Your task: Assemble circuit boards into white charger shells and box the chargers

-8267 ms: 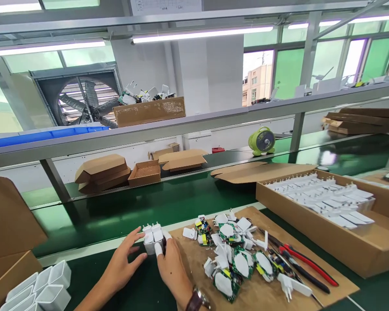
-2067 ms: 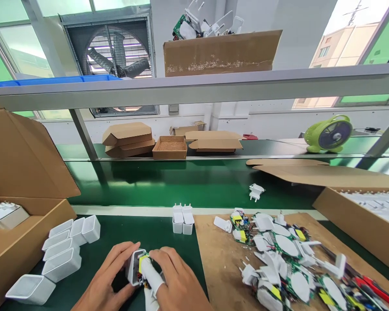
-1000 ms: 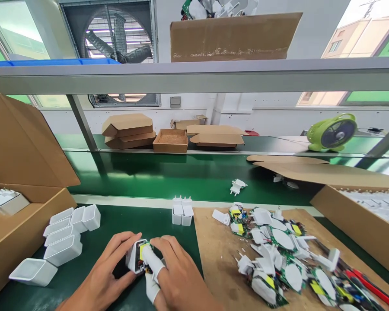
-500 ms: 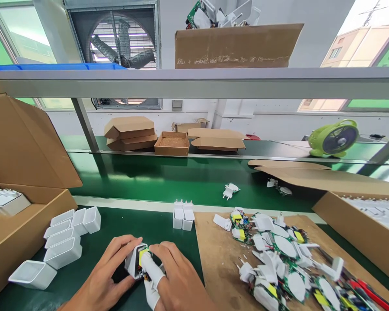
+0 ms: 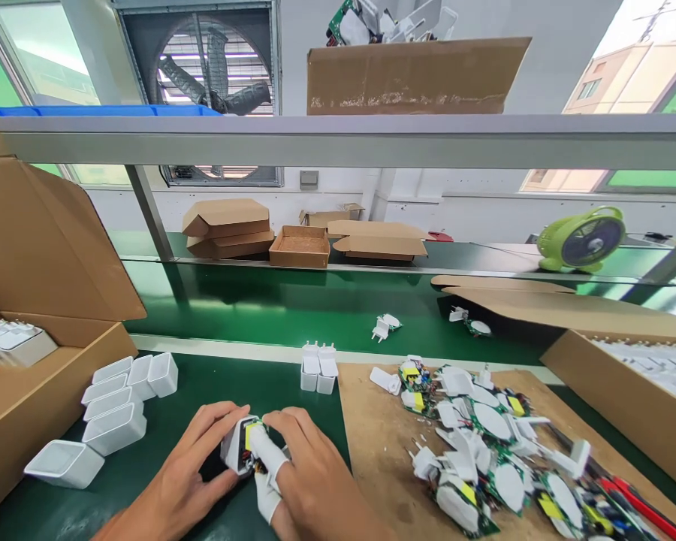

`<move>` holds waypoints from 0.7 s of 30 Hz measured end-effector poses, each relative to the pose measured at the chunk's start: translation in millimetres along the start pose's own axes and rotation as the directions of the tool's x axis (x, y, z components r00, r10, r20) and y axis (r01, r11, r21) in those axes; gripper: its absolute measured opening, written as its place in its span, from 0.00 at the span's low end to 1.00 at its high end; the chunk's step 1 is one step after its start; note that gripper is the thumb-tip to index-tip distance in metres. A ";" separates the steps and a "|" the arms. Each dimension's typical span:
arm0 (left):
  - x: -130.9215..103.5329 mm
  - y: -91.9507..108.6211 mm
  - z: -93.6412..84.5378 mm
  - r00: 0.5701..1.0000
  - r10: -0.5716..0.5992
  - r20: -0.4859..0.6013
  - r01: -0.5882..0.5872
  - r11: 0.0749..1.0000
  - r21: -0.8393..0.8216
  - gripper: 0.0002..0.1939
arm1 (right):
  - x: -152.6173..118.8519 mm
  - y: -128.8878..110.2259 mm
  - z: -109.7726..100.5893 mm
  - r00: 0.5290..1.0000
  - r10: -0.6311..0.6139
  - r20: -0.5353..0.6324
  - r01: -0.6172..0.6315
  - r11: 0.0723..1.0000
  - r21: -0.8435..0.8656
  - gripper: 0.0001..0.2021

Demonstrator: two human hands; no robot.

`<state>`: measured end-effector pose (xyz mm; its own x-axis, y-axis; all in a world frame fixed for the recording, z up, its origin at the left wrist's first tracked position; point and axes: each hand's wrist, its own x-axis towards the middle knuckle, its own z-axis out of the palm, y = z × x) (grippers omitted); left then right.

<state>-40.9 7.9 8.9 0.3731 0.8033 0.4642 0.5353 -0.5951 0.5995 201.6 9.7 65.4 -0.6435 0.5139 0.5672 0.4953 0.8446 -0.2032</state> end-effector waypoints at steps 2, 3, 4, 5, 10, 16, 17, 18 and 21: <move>-0.6 0.3 0.3 1.000 -0.030 0.009 0.030 0.999 -0.022 0.37 | -1.2 1.3 0.4 1.000 0.004 0.015 -0.004 1.000 0.031 0.28; -0.9 0.1 0.6 0.999 -0.040 0.011 0.041 0.999 -0.031 0.37 | -1.5 1.8 0.6 1.000 0.006 0.019 -0.007 0.999 0.045 0.29; -1.2 -0.2 0.9 0.999 -0.047 0.014 0.048 0.998 -0.037 0.37 | -1.6 2.3 0.8 1.000 0.012 0.023 -0.013 0.998 0.056 0.30; -1.4 -0.3 1.0 0.999 -0.049 0.014 0.050 0.998 -0.038 0.37 | -1.5 2.5 1.0 1.000 0.015 0.027 -0.016 0.998 0.063 0.30; -1.2 1.4 -1.0 0.999 -0.038 0.026 0.039 0.999 -0.024 0.37 | 1.5 2.2 -0.1 1.000 0.001 -0.006 -0.001 0.998 0.058 0.26; 0.6 4.2 -1.1 1.000 -0.023 0.011 0.023 1.000 0.009 0.36 | 4.6 1.3 -2.7 0.999 -0.023 -0.024 0.025 0.997 0.075 0.25; 0.9 4.7 -1.0 1.000 -0.019 0.007 0.019 1.000 0.015 0.36 | 4.7 1.5 -2.9 1.000 -0.022 -0.018 0.023 0.996 0.081 0.25; 1.1 5.2 -1.0 1.000 -0.016 0.006 0.015 1.000 0.019 0.36 | 4.7 1.8 -3.0 1.000 -0.020 -0.015 0.021 0.996 0.085 0.25; 1.4 6.6 -1.4 1.000 -0.011 0.006 0.011 1.000 0.020 0.37 | 4.4 3.3 -2.5 0.999 -0.032 -0.028 0.034 0.995 0.094 0.25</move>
<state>-37.9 5.0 14.4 0.3712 0.8102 0.4537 0.5547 -0.5853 0.5913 201.9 14.5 69.2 -0.6422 0.4825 0.5956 0.4163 0.8720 -0.2576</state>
